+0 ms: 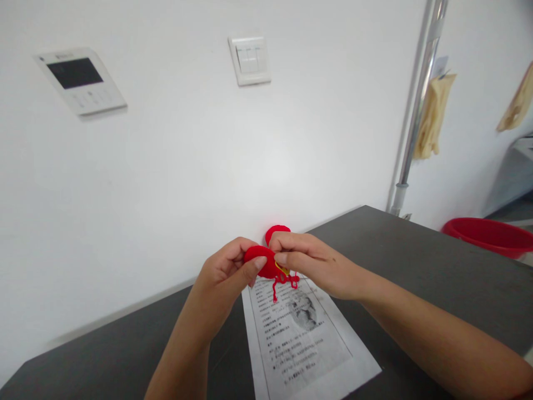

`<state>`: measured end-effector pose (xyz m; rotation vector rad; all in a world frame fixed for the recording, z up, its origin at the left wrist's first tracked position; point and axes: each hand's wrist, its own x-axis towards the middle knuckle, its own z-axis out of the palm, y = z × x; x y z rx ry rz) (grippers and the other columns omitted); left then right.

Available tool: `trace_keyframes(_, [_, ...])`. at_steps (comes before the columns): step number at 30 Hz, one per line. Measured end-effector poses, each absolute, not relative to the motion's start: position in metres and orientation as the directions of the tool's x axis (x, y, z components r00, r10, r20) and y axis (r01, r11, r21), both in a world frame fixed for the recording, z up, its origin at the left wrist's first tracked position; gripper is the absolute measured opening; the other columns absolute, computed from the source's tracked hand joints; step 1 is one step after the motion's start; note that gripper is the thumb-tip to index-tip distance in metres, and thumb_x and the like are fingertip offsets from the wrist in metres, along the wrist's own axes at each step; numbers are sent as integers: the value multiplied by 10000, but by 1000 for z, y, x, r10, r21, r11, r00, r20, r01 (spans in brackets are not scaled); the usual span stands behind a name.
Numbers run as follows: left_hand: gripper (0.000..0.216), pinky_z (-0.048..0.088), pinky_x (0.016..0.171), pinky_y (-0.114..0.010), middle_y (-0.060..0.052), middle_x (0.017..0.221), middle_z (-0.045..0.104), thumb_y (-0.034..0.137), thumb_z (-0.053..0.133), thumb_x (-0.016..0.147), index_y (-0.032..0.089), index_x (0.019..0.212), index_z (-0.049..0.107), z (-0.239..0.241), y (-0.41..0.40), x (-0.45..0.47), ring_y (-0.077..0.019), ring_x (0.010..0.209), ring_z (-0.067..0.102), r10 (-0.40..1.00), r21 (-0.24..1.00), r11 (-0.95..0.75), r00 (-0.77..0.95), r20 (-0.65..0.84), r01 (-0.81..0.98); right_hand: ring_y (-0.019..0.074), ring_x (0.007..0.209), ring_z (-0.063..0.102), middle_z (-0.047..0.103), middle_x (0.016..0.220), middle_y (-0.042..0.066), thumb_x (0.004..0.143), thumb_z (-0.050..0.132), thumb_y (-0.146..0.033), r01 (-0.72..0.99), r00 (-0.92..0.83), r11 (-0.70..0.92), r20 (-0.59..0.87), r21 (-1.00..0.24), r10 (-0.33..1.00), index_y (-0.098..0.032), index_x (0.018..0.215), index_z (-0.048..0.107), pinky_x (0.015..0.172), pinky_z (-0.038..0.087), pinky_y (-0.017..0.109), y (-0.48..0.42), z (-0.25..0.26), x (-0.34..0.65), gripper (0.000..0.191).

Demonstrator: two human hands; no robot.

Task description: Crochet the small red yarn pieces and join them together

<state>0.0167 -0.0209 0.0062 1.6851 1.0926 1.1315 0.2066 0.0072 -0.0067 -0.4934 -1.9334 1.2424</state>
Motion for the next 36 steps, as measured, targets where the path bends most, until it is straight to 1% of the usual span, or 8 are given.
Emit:
trace_keyframes(6, [139, 316, 534, -247, 36, 599, 524, 287, 672, 841, 194, 741, 647, 6, -23, 17, -116, 568, 409, 940, 933, -298, 235, 249, 203, 109, 592, 372, 413, 647, -45, 930, 472, -282, -87, -629, 454, 402, -887, 665, -187, 724, 511, 566, 295, 258, 7, -7, 207, 230])
trace_keyframes(11, [158, 316, 529, -247, 30, 605, 541, 318, 685, 841, 192, 750, 655, 6, -22, 16, -115, 565, 401, 941, 930, -296, 236, 244, 218, 106, 579, 383, 419, 639, -47, 939, 464, -278, -45, -625, 477, 397, -878, 672, -190, 719, 492, 556, 296, 257, 8, -7, 208, 239])
trace_keyframes(17, [176, 305, 523, -245, 29, 592, 534, 331, 691, 838, 188, 743, 652, 6, -22, 16, -112, 554, 387, 943, 937, -281, 243, 229, 207, 106, 581, 383, 418, 638, -48, 939, 459, -278, -58, -632, 474, 400, -879, 664, -196, 700, 456, 561, 298, 259, 6, -5, 208, 253])
trace_keyframes(23, [184, 301, 523, -247, 28, 585, 528, 342, 686, 837, 190, 740, 652, 7, -25, 18, -114, 550, 384, 944, 942, -267, 253, 213, 204, 104, 575, 367, 404, 629, -50, 927, 448, -228, -60, -636, 486, 408, -872, 654, -198, 681, 433, 553, 280, 256, 8, -6, 209, 248])
trace_keyframes(30, [161, 296, 524, -232, 44, 591, 510, 314, 676, 850, 197, 743, 648, 8, -26, 16, -100, 555, 379, 937, 943, -272, 278, 213, 193, 105, 587, 363, 400, 637, -50, 945, 453, -272, -55, -651, 472, 390, -880, 651, -198, 688, 431, 569, 287, 257, 7, -7, 208, 269])
trace_keyframes(36, [155, 302, 529, -236, 40, 597, 507, 309, 675, 844, 194, 743, 648, 9, -27, 17, -104, 562, 385, 936, 943, -267, 286, 205, 200, 101, 578, 343, 370, 634, -52, 927, 447, -243, -63, -645, 481, 404, -874, 649, -199, 663, 402, 558, 275, 261, 7, -6, 207, 271])
